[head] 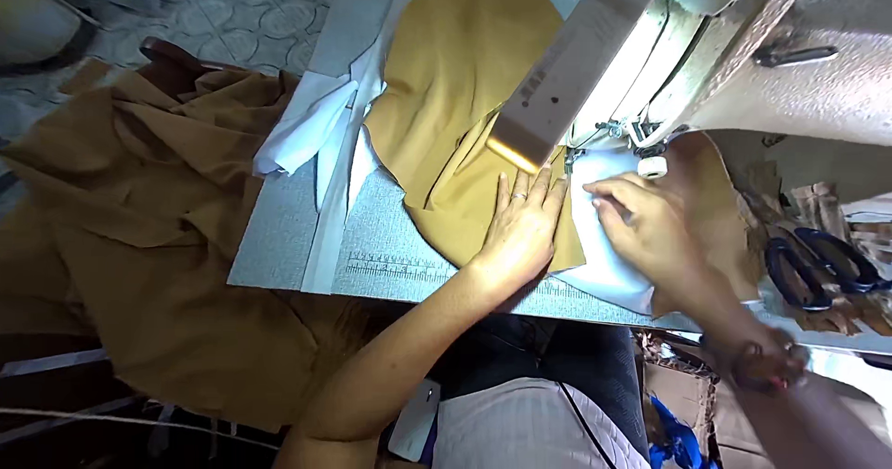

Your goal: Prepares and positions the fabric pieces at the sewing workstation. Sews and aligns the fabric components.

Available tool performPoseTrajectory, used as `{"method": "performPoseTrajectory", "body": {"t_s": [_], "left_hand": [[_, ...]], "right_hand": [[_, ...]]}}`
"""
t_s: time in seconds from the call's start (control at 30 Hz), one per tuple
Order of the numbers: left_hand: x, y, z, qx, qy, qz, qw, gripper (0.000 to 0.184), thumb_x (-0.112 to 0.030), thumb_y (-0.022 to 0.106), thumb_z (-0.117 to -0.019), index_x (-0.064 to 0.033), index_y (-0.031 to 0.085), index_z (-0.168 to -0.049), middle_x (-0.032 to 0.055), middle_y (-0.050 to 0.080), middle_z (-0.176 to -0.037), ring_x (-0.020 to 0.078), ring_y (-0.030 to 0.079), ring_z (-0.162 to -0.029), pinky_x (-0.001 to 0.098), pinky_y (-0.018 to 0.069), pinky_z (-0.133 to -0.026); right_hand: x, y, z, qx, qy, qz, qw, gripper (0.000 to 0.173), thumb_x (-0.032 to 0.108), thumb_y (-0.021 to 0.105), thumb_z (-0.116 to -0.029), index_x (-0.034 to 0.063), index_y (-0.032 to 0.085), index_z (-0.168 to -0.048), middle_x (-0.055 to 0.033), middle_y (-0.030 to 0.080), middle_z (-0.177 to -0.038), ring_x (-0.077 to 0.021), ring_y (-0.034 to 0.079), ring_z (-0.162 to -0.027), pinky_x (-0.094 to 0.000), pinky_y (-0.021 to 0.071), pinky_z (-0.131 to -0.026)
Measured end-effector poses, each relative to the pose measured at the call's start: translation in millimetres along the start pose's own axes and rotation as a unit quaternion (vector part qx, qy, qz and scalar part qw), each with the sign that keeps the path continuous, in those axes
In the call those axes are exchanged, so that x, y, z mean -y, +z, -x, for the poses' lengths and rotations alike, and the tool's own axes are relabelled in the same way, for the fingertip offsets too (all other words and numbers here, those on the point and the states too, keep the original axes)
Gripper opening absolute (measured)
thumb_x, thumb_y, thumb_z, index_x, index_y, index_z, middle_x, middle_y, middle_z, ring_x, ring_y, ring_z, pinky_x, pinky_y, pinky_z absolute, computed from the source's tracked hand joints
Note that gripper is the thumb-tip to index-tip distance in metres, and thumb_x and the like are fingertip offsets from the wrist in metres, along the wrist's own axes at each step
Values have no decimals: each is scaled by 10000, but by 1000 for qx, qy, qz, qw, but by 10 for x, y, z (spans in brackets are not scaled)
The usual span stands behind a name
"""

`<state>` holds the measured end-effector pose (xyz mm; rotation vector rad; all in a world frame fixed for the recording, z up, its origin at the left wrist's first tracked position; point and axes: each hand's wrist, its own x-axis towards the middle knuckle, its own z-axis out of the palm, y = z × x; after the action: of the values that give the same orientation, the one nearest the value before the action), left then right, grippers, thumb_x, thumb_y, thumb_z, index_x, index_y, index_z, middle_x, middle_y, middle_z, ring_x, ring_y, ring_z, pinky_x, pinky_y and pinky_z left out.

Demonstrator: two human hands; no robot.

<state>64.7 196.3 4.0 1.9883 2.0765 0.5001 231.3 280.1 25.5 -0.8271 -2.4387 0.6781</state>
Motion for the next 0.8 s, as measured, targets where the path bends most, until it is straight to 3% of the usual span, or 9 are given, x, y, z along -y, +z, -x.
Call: {"method": "performPoseTrajectory", "body": {"t_s": [0.07,0.13,0.23,0.3,0.4,0.5,0.7,0.8], "left_hand": [[-32,112,88,-11,-11,26,1000,548,-43,540,-992,23,431,-1525,233,369,-1612,441,299,-1514,667,180,-1207],[9,224,151,-29,-4,17,999,510,-82,491,-1024,35,436,-1517,225,382,-1608,420,314,-1514,644,183,-1216],[39,264,184,-45,-1,-5,999,490,-172,420,-1077,30,430,-1524,217,398,-1602,401,333,-1511,615,195,-1225],[38,264,187,-49,-3,-5,999,498,-197,405,-1086,29,420,-1530,215,397,-1603,395,332,-1513,608,195,-1229],[36,280,188,-64,-5,5,998,506,-199,418,-1081,34,415,-1530,222,408,-1594,395,343,-1507,607,204,-1226],[31,286,202,-72,-11,11,997,512,-198,415,-1081,31,402,-1538,218,410,-1594,389,336,-1512,596,200,-1232],[27,280,214,-97,-18,24,995,497,-202,411,-1084,30,427,-1523,206,449,-1571,390,357,-1501,600,217,-1225],[36,216,236,-97,-21,77,992,466,-189,412,-1085,-13,474,-1511,160,473,-1568,389,341,-1510,639,158,-1226]], "right_hand": [[133,189,220,-46,102,-114,987,249,26,571,-954,7,676,-1180,-120,691,-1084,-122,687,-826,-293,596,-741],[160,359,370,-78,167,-164,969,268,27,583,-943,22,647,-1203,-93,688,-1056,-72,686,-788,-248,595,-710],[156,460,442,-106,190,-143,966,255,29,604,-945,21,636,-1197,-82,684,-977,-57,656,-747,-218,559,-671],[188,461,438,-104,179,-95,974,271,71,642,-936,36,630,-1205,-73,682,-956,-68,645,-750,-220,541,-665],[258,491,427,-98,148,-23,984,381,148,736,-907,-13,604,-1226,-137,661,-946,-189,620,-729,-335,520,-639],[310,549,415,-105,145,19,984,419,139,767,-880,-35,581,-1213,-158,649,-913,-232,611,-693,-378,516,-623],[362,555,370,-88,190,-3,978,381,72,730,-891,2,556,-1222,-105,646,-834,-217,603,-652,-395,501,-593],[341,484,344,-59,225,-78,969,389,66,714,-911,45,534,-1256,-32,626,-771,-118,557,-592,-315,474,-564]]}}
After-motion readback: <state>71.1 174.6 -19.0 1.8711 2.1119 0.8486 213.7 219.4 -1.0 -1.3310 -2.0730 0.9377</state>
